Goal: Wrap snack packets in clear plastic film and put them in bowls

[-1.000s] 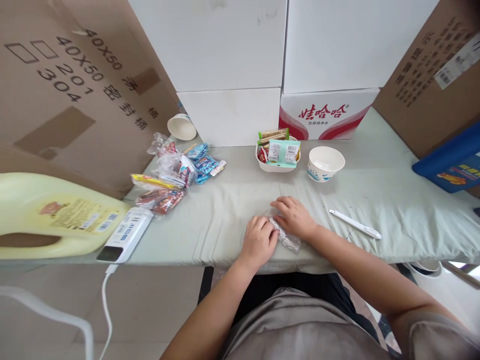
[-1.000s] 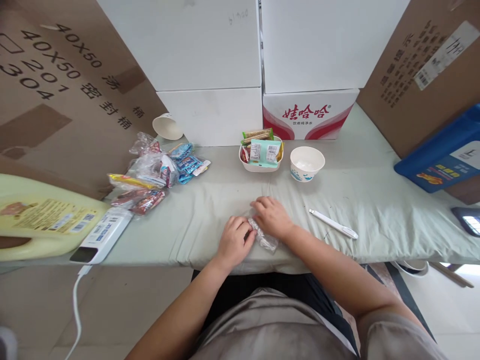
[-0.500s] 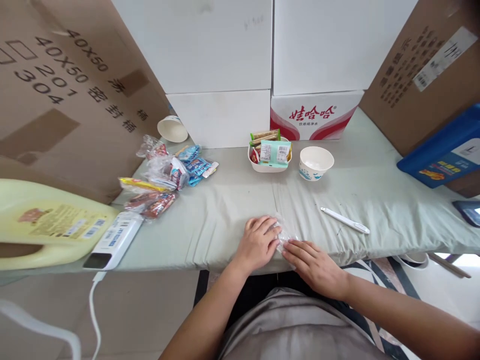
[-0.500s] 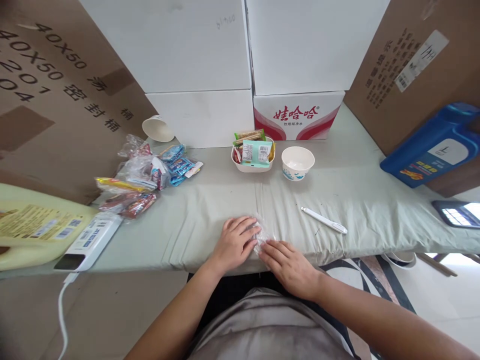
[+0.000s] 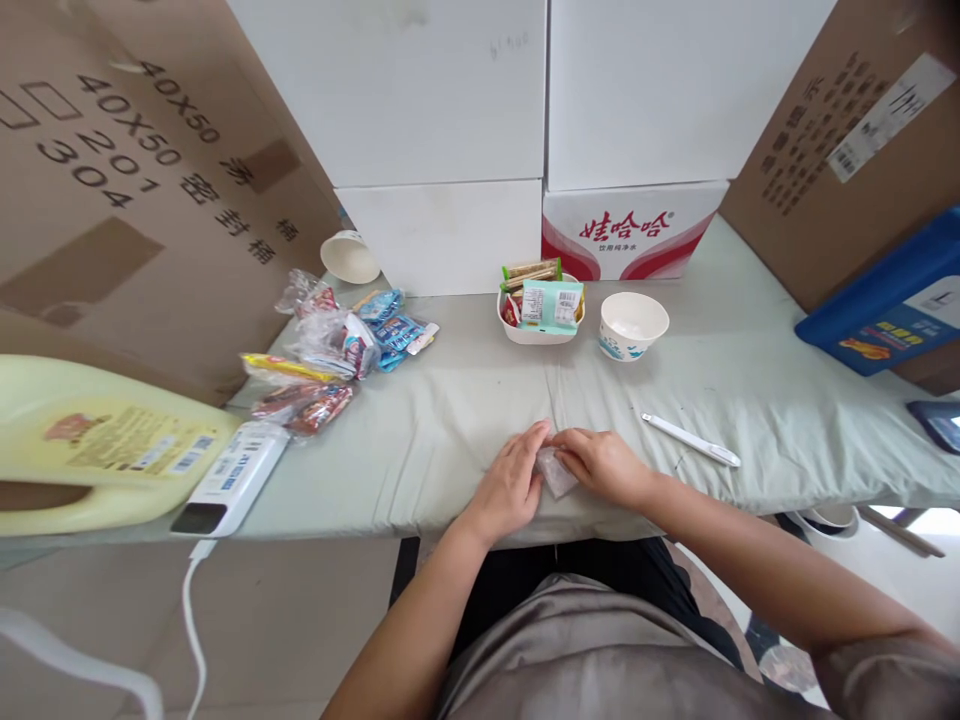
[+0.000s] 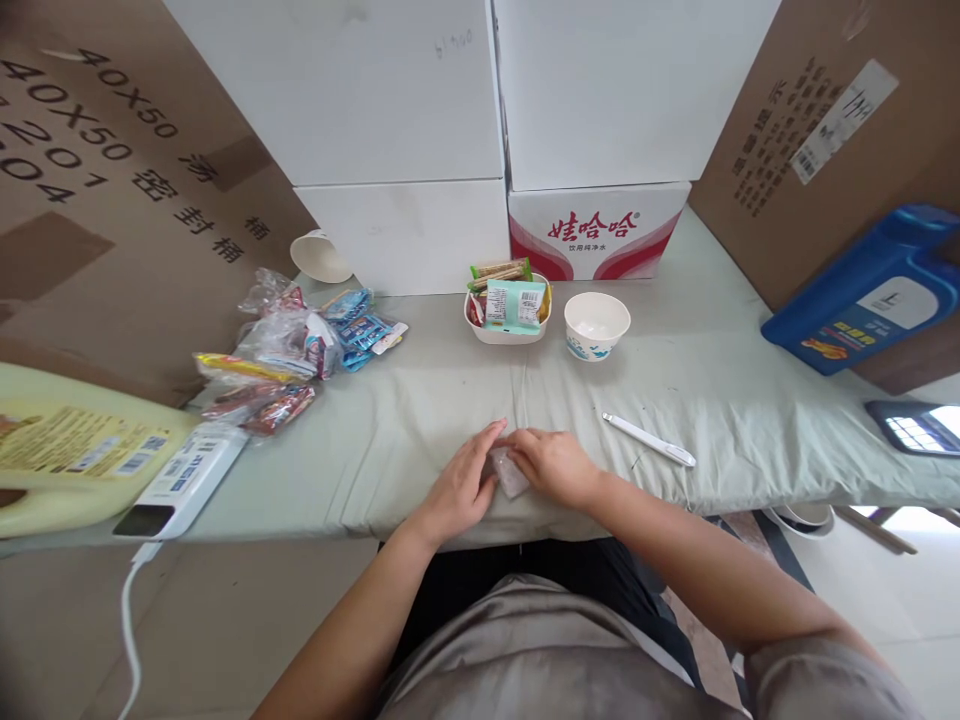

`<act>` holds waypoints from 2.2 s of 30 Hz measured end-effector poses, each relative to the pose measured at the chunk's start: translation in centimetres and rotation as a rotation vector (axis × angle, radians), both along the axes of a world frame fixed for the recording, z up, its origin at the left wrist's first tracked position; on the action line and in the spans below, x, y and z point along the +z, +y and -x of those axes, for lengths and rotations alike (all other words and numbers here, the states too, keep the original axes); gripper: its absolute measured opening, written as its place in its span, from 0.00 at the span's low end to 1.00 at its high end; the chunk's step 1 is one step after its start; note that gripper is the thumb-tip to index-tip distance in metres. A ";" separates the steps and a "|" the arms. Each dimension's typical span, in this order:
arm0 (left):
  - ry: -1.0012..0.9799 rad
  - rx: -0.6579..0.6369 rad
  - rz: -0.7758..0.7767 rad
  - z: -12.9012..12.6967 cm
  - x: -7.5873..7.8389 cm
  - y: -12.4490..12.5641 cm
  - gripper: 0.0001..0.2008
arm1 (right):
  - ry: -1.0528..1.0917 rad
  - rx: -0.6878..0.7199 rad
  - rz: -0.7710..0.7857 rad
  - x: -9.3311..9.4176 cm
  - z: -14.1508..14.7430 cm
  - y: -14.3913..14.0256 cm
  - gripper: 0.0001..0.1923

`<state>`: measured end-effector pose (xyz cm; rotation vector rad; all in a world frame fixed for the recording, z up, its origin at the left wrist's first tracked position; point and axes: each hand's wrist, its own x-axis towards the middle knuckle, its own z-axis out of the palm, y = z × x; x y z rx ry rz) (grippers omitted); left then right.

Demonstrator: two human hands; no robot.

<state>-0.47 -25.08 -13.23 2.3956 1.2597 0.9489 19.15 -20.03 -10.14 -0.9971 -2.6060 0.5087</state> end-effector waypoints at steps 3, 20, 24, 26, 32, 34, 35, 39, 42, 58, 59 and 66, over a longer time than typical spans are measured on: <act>-0.024 0.029 -0.011 -0.1 0.1 0.0 0.37 | -0.117 -0.122 -0.006 -0.8 1.4 0.7 0.11; -0.001 0.203 -0.008 -0.8 0.7 0.2 0.10 | 0.009 0.000 -0.296 0.0 -0.9 1.0 0.15; -0.088 0.234 -0.032 -0.4 0.5 0.0 0.11 | -0.097 0.183 -0.175 -0.8 -0.7 -0.9 0.12; -0.126 0.255 -0.020 -0.2 0.4 0.0 0.10 | -0.100 0.223 -0.142 -0.4 -1.3 0.1 0.11; -0.099 0.209 0.020 -0.2 0.7 0.2 0.04 | 0.080 -0.276 -0.381 6.2 -4.3 10.7 0.14; -0.090 0.204 0.025 -0.3 0.9 0.3 0.04 | -0.061 -0.483 -0.402 8.1 -4.4 14.7 0.14; -0.087 0.203 0.025 -0.3 0.9 0.3 0.03 | -0.192 -0.542 -0.314 8.6 -4.2 16.4 0.14; -0.094 0.201 0.022 -0.4 1.0 0.3 0.03 | -0.533 -0.545 0.087 7.5 -2.6 20.9 0.09; -0.107 0.209 0.046 -0.4 0.9 0.3 0.03 | -0.616 -0.565 0.213 5.8 -1.5 22.2 0.15; 0.226 0.600 -0.059 9.3 4.2 8.3 0.12 | -0.058 -0.306 -0.294 1.2 -11.1 6.1 0.16; 0.322 0.691 -0.077 10.8 4.9 10.0 0.15 | -0.053 -0.289 -0.325 -0.4 -11.8 4.5 0.16; 0.708 1.003 0.039 15.6 6.2 17.2 0.23 | -0.066 -0.398 -0.467 -4.3 -12.5 0.7 0.16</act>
